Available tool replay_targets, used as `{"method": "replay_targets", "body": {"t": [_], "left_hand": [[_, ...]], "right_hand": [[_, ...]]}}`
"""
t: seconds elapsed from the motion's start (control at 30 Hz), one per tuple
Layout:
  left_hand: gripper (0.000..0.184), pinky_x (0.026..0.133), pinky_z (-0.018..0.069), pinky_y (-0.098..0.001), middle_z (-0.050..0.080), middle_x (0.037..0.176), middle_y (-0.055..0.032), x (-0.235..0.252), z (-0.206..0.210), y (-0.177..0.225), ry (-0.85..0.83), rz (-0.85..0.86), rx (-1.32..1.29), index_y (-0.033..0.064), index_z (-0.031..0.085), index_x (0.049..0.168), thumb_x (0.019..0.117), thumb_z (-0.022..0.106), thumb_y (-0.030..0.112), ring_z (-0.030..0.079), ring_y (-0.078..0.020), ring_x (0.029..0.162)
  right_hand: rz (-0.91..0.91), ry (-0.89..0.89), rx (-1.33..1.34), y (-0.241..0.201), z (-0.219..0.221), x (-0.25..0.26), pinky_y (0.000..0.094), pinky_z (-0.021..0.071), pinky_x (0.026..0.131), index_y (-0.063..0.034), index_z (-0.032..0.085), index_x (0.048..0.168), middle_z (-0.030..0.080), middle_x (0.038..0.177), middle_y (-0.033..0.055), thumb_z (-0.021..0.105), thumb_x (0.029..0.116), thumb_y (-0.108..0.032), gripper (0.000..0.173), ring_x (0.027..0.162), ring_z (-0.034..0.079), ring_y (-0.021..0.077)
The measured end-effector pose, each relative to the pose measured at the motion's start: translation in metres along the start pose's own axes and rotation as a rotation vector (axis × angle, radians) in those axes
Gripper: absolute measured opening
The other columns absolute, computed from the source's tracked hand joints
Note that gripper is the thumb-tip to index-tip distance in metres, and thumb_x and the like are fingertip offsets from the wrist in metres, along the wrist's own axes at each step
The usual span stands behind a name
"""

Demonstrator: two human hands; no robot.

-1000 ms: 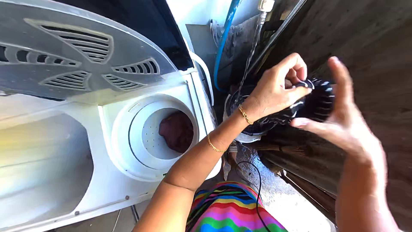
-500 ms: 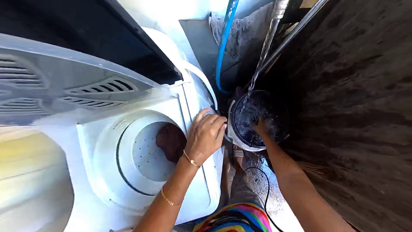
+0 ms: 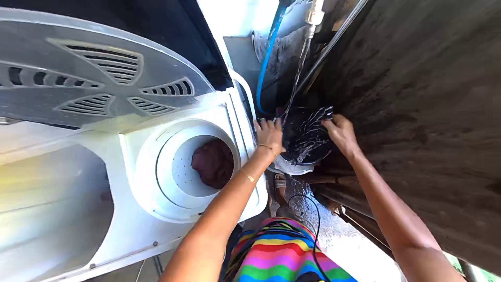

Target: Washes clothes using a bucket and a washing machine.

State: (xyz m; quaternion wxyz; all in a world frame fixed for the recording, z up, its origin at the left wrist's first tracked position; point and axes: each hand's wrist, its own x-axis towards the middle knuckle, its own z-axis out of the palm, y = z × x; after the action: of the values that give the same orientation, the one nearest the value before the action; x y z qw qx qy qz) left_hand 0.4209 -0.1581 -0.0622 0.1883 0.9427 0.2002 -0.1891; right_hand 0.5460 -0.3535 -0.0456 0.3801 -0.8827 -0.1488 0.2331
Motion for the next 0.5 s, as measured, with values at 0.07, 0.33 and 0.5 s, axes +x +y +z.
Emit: {"method": "replay_targets", "body": {"t": [0.07, 0.33, 0.5], "left_hand": [[0.146, 0.112, 0.0117, -0.0838, 0.014, 0.169, -0.0257, 0.019, 0.025, 0.032, -0.028, 0.066, -0.24, 0.0173, 0.012, 0.167, 0.0537, 0.102, 0.041, 0.016, -0.0514, 0.153], [0.058, 0.107, 0.0507, -0.0411, 0.063, 0.13, -0.0243, 0.056, 0.02, 0.113, 0.398, 0.302, -1.342, -0.0086, 0.051, 0.139, 0.0862, 0.073, 0.001, 0.063, -0.0258, 0.121], [0.061, 0.103, 0.0538, -0.0398, 0.064, 0.125, -0.0248, 0.021, -0.011, 0.152, 0.459, 0.523, -1.363, -0.0106, 0.05, 0.136, 0.0791, 0.073, -0.006, 0.065, -0.0248, 0.116]], "right_hand": [[-0.09, 0.11, 0.131, -0.04, -0.043, -0.029, 0.0474, 0.0529, 0.077, -0.0038, 0.069, 0.119, 0.068, 0.106, 0.0122, 0.056, 0.1025, -0.027, 0.031, 0.089, 0.064, 0.0209], [-0.093, 0.387, 0.397, -0.032, -0.123, -0.085, 0.0365, 0.059, 0.084, -0.0145, 0.066, 0.114, 0.069, 0.102, -0.0039, 0.056, 0.0998, -0.032, 0.024, 0.094, 0.067, 0.0071], [0.336, -0.126, 1.101, 0.056, -0.045, -0.047, 0.0654, 0.0541, 0.095, -0.0264, 0.041, 0.153, 0.06, 0.142, 0.0126, 0.029, 0.0949, -0.082, 0.082, 0.125, 0.062, 0.0361]]}}
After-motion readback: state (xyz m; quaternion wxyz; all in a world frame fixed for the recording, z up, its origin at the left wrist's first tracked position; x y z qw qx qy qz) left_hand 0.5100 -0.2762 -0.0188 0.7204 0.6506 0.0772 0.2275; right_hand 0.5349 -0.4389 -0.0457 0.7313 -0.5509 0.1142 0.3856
